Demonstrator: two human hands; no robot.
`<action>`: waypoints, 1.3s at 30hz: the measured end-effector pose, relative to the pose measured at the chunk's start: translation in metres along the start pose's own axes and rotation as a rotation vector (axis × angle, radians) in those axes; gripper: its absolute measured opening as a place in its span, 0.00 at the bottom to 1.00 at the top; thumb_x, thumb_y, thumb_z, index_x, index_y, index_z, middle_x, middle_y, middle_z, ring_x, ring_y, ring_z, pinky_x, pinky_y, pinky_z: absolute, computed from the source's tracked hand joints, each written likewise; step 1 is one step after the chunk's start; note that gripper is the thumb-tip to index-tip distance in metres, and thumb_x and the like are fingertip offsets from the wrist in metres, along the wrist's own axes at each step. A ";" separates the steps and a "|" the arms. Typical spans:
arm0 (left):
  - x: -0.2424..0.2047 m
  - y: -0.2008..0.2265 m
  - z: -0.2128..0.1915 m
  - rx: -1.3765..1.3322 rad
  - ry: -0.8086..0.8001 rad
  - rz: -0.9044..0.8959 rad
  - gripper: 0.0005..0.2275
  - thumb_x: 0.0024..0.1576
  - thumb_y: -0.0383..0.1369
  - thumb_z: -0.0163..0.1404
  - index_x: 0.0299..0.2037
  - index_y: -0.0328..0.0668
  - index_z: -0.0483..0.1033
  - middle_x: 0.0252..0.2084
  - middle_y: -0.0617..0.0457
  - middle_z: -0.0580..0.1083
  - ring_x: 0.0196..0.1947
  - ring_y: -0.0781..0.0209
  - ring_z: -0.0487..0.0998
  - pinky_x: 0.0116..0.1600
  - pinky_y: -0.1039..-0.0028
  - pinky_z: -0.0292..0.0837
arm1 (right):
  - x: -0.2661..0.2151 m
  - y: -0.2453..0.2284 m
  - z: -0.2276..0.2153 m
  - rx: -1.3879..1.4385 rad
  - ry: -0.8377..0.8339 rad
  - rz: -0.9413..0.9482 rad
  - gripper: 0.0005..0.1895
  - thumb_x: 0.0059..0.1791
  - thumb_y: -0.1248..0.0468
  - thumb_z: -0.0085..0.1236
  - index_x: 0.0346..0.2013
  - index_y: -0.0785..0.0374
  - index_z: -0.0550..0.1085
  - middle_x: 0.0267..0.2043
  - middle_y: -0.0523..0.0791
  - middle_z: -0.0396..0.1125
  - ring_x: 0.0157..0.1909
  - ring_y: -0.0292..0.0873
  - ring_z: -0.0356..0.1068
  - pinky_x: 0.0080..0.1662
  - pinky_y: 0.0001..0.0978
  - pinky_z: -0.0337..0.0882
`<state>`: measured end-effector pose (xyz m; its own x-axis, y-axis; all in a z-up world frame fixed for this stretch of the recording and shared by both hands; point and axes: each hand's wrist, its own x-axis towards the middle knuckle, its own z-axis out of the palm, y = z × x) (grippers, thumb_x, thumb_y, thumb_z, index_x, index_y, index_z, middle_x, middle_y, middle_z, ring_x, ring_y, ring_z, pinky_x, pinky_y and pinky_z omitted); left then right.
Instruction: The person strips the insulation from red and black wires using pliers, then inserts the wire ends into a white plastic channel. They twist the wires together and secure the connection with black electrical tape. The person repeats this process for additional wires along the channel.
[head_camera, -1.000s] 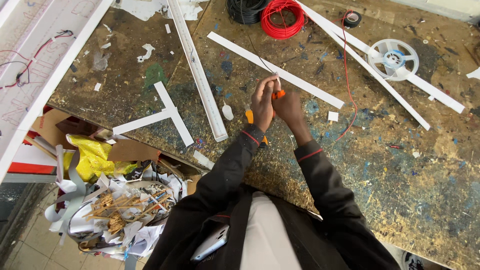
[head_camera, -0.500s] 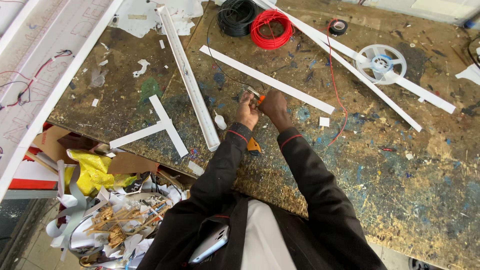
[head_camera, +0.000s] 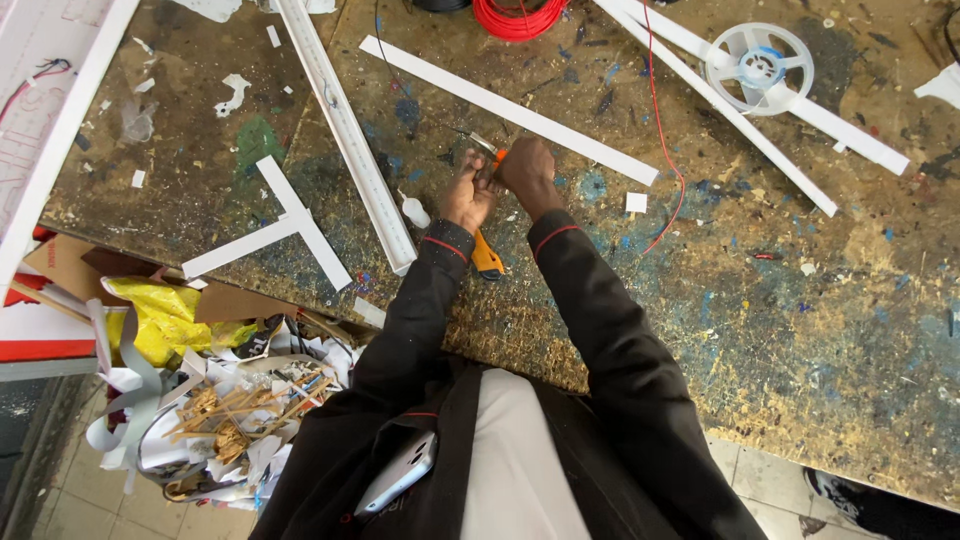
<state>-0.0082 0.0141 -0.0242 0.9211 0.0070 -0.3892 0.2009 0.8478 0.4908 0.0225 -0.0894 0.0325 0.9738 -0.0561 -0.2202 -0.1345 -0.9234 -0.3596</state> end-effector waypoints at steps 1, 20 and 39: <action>-0.002 0.002 -0.001 -0.008 -0.044 -0.038 0.08 0.73 0.30 0.54 0.57 0.57 0.80 0.28 0.62 0.73 0.22 0.64 0.68 0.41 0.70 0.67 | -0.001 0.000 -0.001 -0.014 0.008 -0.007 0.19 0.45 0.61 0.77 0.45 0.73 0.87 0.37 0.58 0.81 0.46 0.65 0.85 0.47 0.62 0.85; -0.006 -0.010 -0.021 -0.008 -0.090 0.137 0.13 0.75 0.29 0.54 0.68 0.39 0.75 0.60 0.58 0.82 0.50 0.68 0.84 0.50 0.79 0.80 | -0.033 0.083 0.004 0.266 -0.454 -0.045 0.33 0.51 0.41 0.58 0.43 0.72 0.85 0.44 0.61 0.81 0.54 0.65 0.83 0.55 0.59 0.79; -0.049 -0.053 -0.022 0.793 0.141 0.310 0.11 0.68 0.24 0.58 0.60 0.36 0.80 0.60 0.41 0.80 0.65 0.43 0.81 0.69 0.45 0.83 | -0.055 0.284 -0.061 0.923 0.162 0.037 0.13 0.60 0.56 0.66 0.46 0.64 0.80 0.15 0.49 0.59 0.10 0.42 0.62 0.15 0.32 0.61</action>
<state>-0.0710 -0.0193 -0.0482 0.9335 0.2869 -0.2153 0.1694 0.1764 0.9696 -0.0580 -0.3715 -0.0017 0.9703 -0.1955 -0.1421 -0.1906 -0.2571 -0.9474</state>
